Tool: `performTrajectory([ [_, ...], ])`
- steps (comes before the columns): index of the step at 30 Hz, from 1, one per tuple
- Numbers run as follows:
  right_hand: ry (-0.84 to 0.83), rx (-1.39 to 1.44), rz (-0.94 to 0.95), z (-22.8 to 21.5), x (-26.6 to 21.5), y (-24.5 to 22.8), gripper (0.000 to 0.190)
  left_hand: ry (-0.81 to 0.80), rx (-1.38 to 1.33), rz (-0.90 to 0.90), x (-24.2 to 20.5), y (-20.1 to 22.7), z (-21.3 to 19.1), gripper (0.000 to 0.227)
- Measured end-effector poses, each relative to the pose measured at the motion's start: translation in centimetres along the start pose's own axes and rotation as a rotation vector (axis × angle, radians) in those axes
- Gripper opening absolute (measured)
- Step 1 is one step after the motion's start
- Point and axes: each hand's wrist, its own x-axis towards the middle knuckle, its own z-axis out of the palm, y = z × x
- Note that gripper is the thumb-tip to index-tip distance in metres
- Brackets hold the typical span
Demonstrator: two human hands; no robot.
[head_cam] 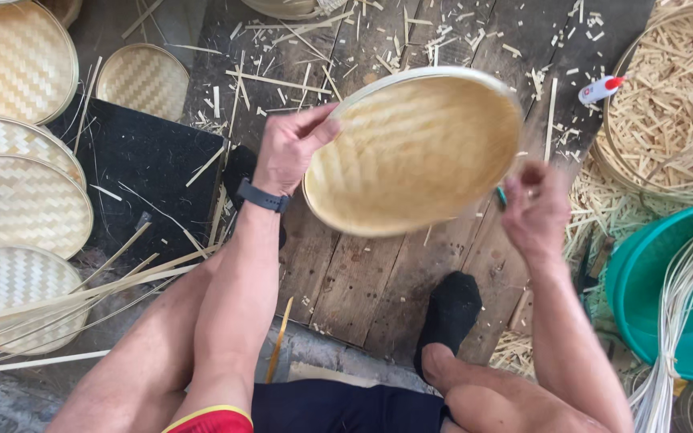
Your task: The person fits a circular bamboo rim around a woven bamboo base, secures it with clips, and applies adhesive to finish the assembly.
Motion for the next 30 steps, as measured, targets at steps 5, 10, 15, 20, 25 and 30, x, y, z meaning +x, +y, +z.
performTrajectory([
  [5,0.148,-0.105,-0.731,-7.1,0.7,-10.1,0.055,-0.176,0.295,0.303,-3.3,10.9,7.7,0.04],
  [10,0.053,-0.141,-0.782,-8.6,0.5,-14.3,0.053,-0.196,0.3,0.49,-6.1,13.0,11.8,0.048],
  [15,-0.157,0.038,-0.779,-9.1,0.5,-13.4,0.031,-0.174,0.476,0.611,-7.4,13.3,13.4,0.045],
  [20,-0.149,0.138,-0.621,-8.6,-0.8,-12.2,0.023,-0.072,0.451,0.645,-7.6,12.5,15.0,0.031],
  [25,-0.103,0.148,-0.632,-8.5,-0.5,-12.2,0.016,-0.054,0.458,0.643,-7.3,12.0,15.8,0.027],
  [30,-0.121,0.088,-0.74,-9.7,1.3,-12.7,0.026,-0.189,0.553,0.768,-4.7,12.9,14.6,0.043],
])
